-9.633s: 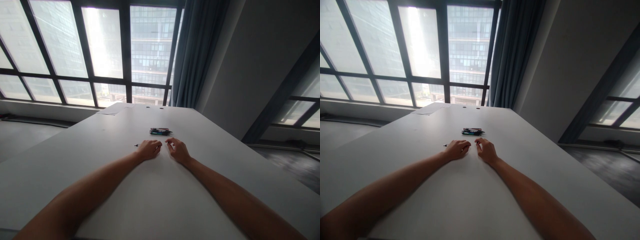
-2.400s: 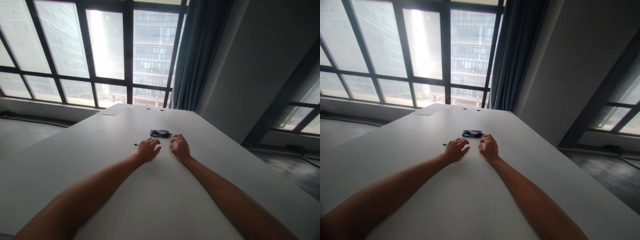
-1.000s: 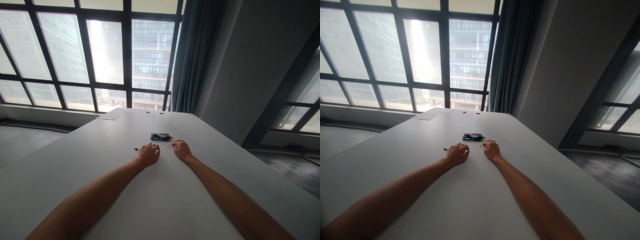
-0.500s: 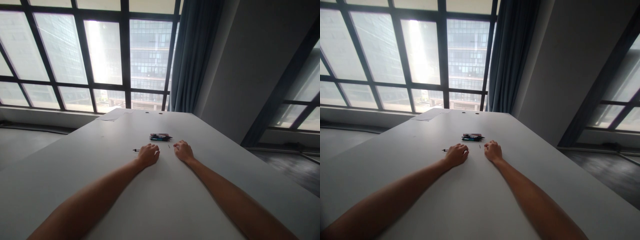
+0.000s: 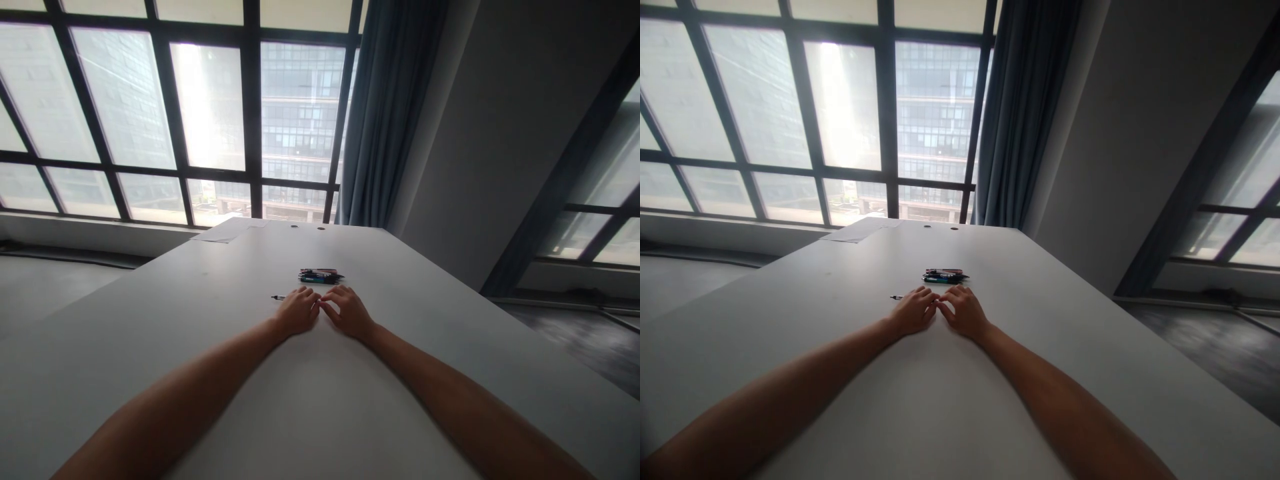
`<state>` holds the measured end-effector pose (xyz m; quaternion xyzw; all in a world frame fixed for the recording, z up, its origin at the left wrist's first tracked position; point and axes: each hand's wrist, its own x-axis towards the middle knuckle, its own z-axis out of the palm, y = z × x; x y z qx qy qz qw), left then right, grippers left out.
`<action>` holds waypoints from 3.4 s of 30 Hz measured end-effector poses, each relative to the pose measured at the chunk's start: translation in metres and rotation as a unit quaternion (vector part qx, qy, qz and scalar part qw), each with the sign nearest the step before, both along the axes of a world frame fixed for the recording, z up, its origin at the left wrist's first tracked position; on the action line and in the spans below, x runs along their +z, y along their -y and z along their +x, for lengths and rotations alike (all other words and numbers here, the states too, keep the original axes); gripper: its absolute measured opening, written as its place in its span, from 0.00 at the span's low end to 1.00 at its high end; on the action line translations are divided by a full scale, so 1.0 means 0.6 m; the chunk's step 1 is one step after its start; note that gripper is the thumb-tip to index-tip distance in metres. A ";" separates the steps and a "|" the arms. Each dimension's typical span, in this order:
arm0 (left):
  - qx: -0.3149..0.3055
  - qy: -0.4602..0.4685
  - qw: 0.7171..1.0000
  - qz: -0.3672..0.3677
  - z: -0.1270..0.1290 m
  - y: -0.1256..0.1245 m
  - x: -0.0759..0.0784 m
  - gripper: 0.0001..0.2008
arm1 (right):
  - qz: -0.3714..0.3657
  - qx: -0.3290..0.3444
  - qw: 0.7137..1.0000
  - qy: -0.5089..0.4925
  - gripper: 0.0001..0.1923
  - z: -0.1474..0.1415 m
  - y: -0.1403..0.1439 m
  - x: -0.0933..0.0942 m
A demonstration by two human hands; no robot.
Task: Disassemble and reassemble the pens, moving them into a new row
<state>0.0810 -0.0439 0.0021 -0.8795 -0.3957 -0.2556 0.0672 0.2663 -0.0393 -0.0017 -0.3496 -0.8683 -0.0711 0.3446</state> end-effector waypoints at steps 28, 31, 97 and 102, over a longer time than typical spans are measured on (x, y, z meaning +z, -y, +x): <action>0.148 0.017 0.988 -0.037 -0.005 0.001 0.006 0.15 | -0.055 -0.055 0.979 -0.191 0.12 0.030 -0.029 -0.006; 0.168 0.027 0.984 -0.047 -0.006 0.000 0.006 0.15 | -0.046 -0.040 0.986 -0.157 0.13 0.026 -0.021 -0.001; 0.055 0.007 0.997 -0.052 -0.016 -0.027 -0.013 0.27 | -0.039 -0.239 0.969 0.050 0.11 0.023 -0.017 -0.001; 0.039 0.035 0.995 -0.086 -0.017 -0.035 -0.020 0.25 | -0.039 -0.238 0.969 0.060 0.12 0.026 -0.021 -0.005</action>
